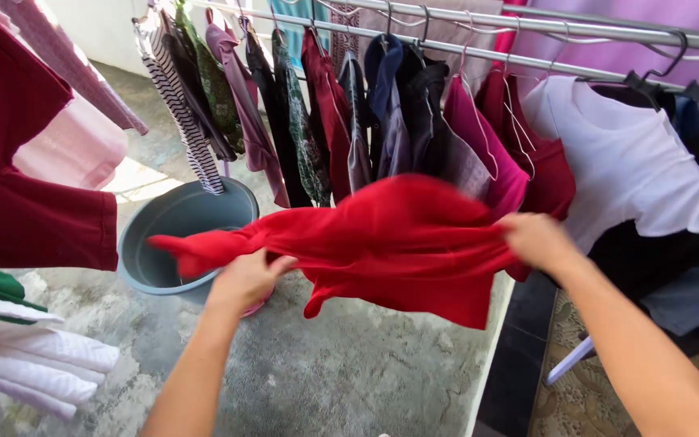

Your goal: The recorder hangs various pieces of wet laundry from a bucket onto a drying rack using plastic hangers.

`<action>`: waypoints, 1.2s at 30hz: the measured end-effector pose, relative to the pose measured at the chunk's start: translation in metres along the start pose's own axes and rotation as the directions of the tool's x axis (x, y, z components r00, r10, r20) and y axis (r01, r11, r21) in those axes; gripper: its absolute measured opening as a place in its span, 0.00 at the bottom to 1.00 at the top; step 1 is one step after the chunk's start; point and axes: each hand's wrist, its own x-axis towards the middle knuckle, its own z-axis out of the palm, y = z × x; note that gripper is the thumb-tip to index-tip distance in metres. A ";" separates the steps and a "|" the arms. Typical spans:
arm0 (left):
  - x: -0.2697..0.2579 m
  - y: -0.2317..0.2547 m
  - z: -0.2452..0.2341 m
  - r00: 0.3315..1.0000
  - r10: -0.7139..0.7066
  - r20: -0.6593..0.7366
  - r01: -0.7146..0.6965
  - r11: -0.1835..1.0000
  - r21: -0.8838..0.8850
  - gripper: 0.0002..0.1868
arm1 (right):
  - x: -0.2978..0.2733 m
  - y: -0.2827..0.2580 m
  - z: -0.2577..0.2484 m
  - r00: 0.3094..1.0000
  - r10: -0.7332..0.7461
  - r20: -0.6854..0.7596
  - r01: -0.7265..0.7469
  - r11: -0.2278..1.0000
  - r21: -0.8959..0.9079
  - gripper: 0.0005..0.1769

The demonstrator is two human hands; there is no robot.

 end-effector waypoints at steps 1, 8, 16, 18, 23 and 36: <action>0.014 -0.016 0.006 1.000 0.012 -0.004 -0.012 1.000 0.000 0.27 | 0.007 0.007 -0.017 1.000 0.004 -0.011 -0.004 1.000 -0.005 0.15; 0.024 0.037 -0.045 0.737 0.344 -0.581 -0.331 0.934 0.133 0.10 | 0.004 -0.055 -0.115 0.789 0.169 -0.591 -0.020 0.968 0.250 0.07; 0.095 0.005 0.053 0.992 -0.008 -0.130 -0.034 0.947 -0.319 0.17 | -0.071 0.013 -0.106 0.654 0.441 -0.615 -0.407 0.890 0.205 0.09; 0.111 0.029 0.112 0.902 0.136 0.410 0.275 0.553 -0.787 0.07 | -0.093 0.021 -0.095 0.649 0.411 -0.640 -0.287 0.912 0.295 0.08; 0.063 0.200 0.124 0.776 0.418 0.473 0.275 0.450 -0.850 0.05 | -0.117 0.042 -0.076 0.660 0.471 -0.585 -0.328 0.882 0.339 0.10; 0.000 0.523 0.229 0.733 0.639 0.233 0.046 0.295 -0.954 0.06 | -0.179 0.243 -0.247 0.605 0.277 -0.746 -0.484 0.873 -0.068 0.29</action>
